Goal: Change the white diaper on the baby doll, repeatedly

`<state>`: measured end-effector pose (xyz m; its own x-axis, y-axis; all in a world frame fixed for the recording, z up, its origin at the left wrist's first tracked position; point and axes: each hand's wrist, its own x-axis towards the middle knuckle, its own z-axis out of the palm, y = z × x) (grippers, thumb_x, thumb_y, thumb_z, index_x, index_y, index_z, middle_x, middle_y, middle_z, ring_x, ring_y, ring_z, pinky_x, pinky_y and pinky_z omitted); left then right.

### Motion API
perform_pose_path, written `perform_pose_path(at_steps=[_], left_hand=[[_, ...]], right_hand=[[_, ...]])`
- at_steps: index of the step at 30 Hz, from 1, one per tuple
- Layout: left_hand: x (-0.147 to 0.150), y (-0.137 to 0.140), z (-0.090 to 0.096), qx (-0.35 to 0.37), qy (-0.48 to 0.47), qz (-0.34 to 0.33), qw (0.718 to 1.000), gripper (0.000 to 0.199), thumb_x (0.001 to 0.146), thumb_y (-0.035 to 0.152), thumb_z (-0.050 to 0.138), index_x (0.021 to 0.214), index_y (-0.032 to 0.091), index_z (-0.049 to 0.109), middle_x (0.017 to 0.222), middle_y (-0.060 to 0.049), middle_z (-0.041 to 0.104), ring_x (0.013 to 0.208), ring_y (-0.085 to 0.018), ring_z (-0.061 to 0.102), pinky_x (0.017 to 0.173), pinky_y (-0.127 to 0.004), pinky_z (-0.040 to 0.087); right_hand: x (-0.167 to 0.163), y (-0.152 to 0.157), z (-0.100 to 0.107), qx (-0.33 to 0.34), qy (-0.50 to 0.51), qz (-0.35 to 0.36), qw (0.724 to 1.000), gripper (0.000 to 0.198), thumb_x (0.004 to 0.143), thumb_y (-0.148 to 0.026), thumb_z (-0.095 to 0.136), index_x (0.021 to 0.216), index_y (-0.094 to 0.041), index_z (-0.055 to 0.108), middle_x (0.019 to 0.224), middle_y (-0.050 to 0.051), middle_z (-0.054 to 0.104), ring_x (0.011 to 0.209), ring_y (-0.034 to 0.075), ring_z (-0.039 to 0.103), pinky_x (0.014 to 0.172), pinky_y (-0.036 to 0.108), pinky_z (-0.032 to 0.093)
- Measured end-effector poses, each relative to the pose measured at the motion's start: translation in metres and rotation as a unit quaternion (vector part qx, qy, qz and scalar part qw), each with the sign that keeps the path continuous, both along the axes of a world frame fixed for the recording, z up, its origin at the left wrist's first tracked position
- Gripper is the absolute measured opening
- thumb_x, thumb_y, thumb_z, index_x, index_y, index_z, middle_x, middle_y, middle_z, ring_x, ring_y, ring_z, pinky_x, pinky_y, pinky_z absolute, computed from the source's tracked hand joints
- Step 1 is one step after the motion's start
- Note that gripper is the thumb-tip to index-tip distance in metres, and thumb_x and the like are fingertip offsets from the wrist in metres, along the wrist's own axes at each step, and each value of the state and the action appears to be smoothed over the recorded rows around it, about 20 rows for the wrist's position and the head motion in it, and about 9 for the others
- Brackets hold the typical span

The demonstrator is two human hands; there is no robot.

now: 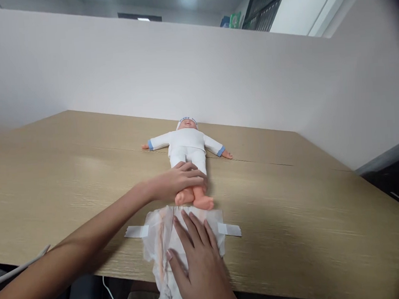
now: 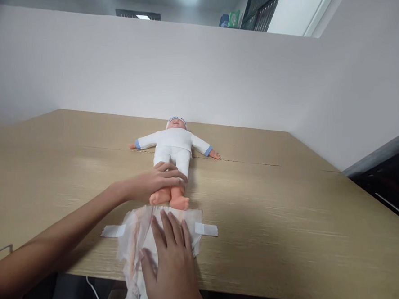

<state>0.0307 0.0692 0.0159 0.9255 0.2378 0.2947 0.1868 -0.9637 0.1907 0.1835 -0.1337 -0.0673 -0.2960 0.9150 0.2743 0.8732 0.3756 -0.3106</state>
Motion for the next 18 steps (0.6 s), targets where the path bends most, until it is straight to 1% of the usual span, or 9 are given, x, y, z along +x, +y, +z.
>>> perform_pose_path(at_steps=[3, 5, 6, 7, 9, 11, 13, 15, 18], left_hand=[[-0.002, 0.006, 0.028, -0.091, -0.041, -0.004, 0.995, 0.045, 0.093, 0.014, 0.063, 0.135, 0.031, 0.064, 0.145, -0.004, 0.070, 0.137, -0.033, 0.053, 0.110, -0.046, 0.047], [-0.002, 0.012, 0.045, -0.126, -0.077, 0.006, 0.989, 0.036, 0.097, 0.024, 0.067, 0.132, 0.031, 0.067, 0.139, -0.003, 0.073, 0.135, -0.032, 0.053, 0.111, -0.046, 0.046], [-0.002, 0.015, 0.051, -0.139, -0.094, 0.014, 0.986, 0.032, 0.097, 0.031, 0.071, 0.129, 0.030, 0.068, 0.134, -0.003, 0.074, 0.132, -0.031, 0.054, 0.111, -0.046, 0.046], [-0.002, 0.019, 0.057, -0.149, -0.106, 0.022, 0.983, 0.031, 0.096, 0.037, 0.074, 0.126, 0.030, 0.069, 0.129, -0.003, 0.075, 0.129, -0.030, 0.055, 0.109, -0.045, 0.046], [-0.001, 0.026, 0.067, -0.162, -0.116, 0.029, 0.980, 0.036, 0.093, 0.046, 0.080, 0.124, 0.029, 0.071, 0.122, -0.003, 0.075, 0.125, -0.029, 0.057, 0.106, -0.042, 0.047], [-0.001, 0.031, 0.075, -0.162, -0.120, 0.022, 0.979, 0.041, 0.092, 0.050, 0.082, 0.123, 0.027, 0.071, 0.120, -0.004, 0.075, 0.119, -0.028, 0.060, 0.103, -0.041, 0.048], [-0.003, 0.036, 0.083, -0.162, -0.137, 0.022, 0.977, 0.044, 0.092, 0.051, 0.082, 0.126, 0.025, 0.071, 0.122, -0.005, 0.074, 0.116, -0.027, 0.062, 0.102, -0.041, 0.048], [-0.005, 0.039, 0.089, -0.161, -0.156, 0.031, 0.974, 0.043, 0.093, 0.050, 0.081, 0.126, 0.024, 0.071, 0.127, -0.006, 0.073, 0.118, -0.027, 0.064, 0.104, -0.043, 0.049], [-0.009, 0.043, 0.094, -0.155, -0.170, 0.043, 0.972, 0.041, 0.094, 0.048, 0.081, 0.127, 0.024, 0.072, 0.133, -0.007, 0.072, 0.132, -0.031, 0.061, 0.114, -0.049, 0.047]], right_hand=[[-0.001, 0.005, 0.003, -0.002, -0.007, 0.010, 1.000, 0.071, 0.109, -0.036, 0.055, 0.175, -0.021, 0.034, 0.180, 0.008, 0.036, 0.166, 0.036, 0.037, 0.133, 0.071, 0.039], [-0.001, 0.009, 0.007, -0.012, -0.013, 0.025, 1.000, 0.073, 0.110, -0.033, 0.052, 0.178, -0.023, 0.025, 0.182, 0.007, 0.031, 0.169, 0.033, 0.032, 0.135, 0.069, 0.035], [-0.001, 0.012, 0.009, -0.022, -0.016, 0.034, 0.999, 0.073, 0.111, -0.031, 0.051, 0.178, -0.024, 0.024, 0.183, 0.006, 0.029, 0.170, 0.032, 0.029, 0.136, 0.068, 0.035], [0.000, 0.015, 0.011, -0.034, -0.018, 0.043, 0.998, 0.072, 0.111, -0.030, 0.050, 0.178, -0.025, 0.024, 0.183, 0.005, 0.026, 0.170, 0.031, 0.028, 0.136, 0.066, 0.034], [0.002, 0.024, 0.014, -0.059, -0.021, 0.057, 0.996, 0.068, 0.113, -0.030, 0.047, 0.178, -0.027, 0.026, 0.184, 0.004, 0.023, 0.171, 0.030, 0.025, 0.137, 0.065, 0.033], [0.004, 0.036, 0.018, -0.075, -0.019, 0.066, 0.995, 0.064, 0.114, -0.031, 0.045, 0.177, -0.028, 0.030, 0.184, 0.005, 0.022, 0.172, 0.029, 0.023, 0.138, 0.064, 0.030], [0.004, 0.052, 0.021, -0.084, -0.015, 0.073, 0.994, 0.062, 0.114, -0.031, 0.045, 0.175, -0.026, 0.035, 0.184, 0.007, 0.024, 0.172, 0.029, 0.022, 0.139, 0.064, 0.028], [0.002, 0.071, 0.023, -0.089, -0.012, 0.073, 0.993, 0.061, 0.113, -0.031, 0.047, 0.173, -0.025, 0.039, 0.183, 0.009, 0.027, 0.172, 0.029, 0.022, 0.139, 0.064, 0.027], [-0.002, 0.101, 0.023, -0.086, -0.013, 0.069, 0.994, 0.061, 0.112, -0.031, 0.049, 0.172, -0.024, 0.041, 0.183, 0.011, 0.028, 0.172, 0.029, 0.024, 0.138, 0.063, 0.027]])
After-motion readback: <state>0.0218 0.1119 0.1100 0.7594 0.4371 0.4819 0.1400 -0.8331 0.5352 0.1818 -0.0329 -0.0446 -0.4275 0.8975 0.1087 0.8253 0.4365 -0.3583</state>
